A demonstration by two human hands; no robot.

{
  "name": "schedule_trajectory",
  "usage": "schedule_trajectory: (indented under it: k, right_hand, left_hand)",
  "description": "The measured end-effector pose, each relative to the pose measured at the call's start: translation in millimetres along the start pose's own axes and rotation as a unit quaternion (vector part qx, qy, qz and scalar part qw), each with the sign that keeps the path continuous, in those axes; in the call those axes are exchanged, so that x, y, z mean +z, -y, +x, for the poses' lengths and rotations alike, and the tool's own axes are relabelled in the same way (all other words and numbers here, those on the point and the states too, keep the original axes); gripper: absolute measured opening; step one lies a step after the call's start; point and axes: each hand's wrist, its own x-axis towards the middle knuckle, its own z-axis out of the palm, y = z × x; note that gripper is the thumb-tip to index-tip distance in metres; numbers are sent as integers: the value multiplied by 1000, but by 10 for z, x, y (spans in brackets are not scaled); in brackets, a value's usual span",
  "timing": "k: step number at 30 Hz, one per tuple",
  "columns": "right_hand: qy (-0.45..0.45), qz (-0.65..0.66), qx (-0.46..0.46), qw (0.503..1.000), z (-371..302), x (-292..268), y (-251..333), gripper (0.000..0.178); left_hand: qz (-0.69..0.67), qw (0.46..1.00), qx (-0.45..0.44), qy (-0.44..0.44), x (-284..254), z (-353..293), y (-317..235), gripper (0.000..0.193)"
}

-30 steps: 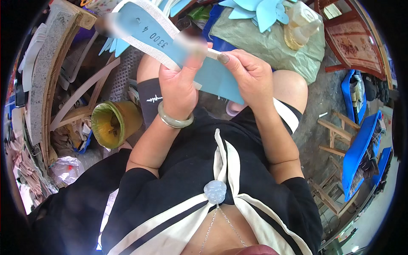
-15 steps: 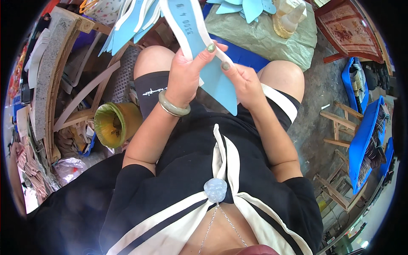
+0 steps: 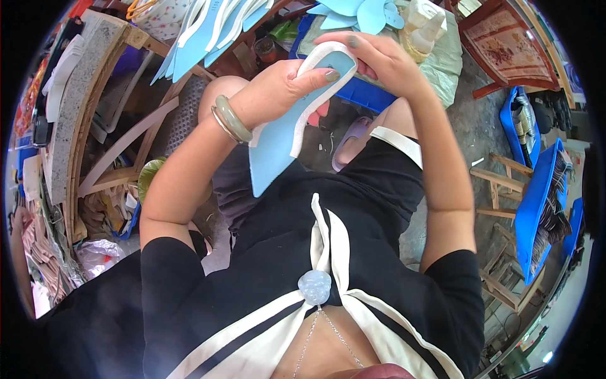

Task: The person is assembling sandals by attaching white straps to light blue soles. They pick up a sole, align a strap along the edge, and press it down to adhere. The person repeats this process for multiple units, occasionally using scissors to trim excess strap material.

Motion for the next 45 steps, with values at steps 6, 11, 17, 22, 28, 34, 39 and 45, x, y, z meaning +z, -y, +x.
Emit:
schedule_trajectory:
  k: [6, 11, 17, 22, 28, 34, 39, 45]
  right_hand:
    - [-17, -165, -152, 974, 186, -89, -179, 36]
    - [-94, 160, 28, 982, -1, 109, -313, 37]
    - [-256, 117, 41, 959, -60, 521, -237, 29]
    - [-197, 222, 13, 955, -64, 517, -290, 31]
    - [-155, 324, 51, 932, -132, 378, -564, 49]
    - [-114, 159, 49, 979, -304, 423, -380, 45]
    - [-147, 1, 8, 989, -382, 481, -309, 49]
    - [-106, 339, 4, 935, -587, 442, -405, 42]
  left_hand:
    - [-25, 1000, 11, -1, 10, 122, 38, 44]
    - [-81, 989, 94, -81, 194, 261, 153, 59]
    - [-152, 972, 106, -145, 251, 446, 174, 76]
    - [-39, 977, 137, -159, 146, 523, 253, 61]
    - [103, 985, 119, -66, 108, 439, 247, 41]
    - [550, 790, 164, -214, 162, 296, 203, 41]
    - [558, 798, 130, -187, 178, 273, 102, 41]
    - [572, 774, 190, -195, 228, 285, 123, 38]
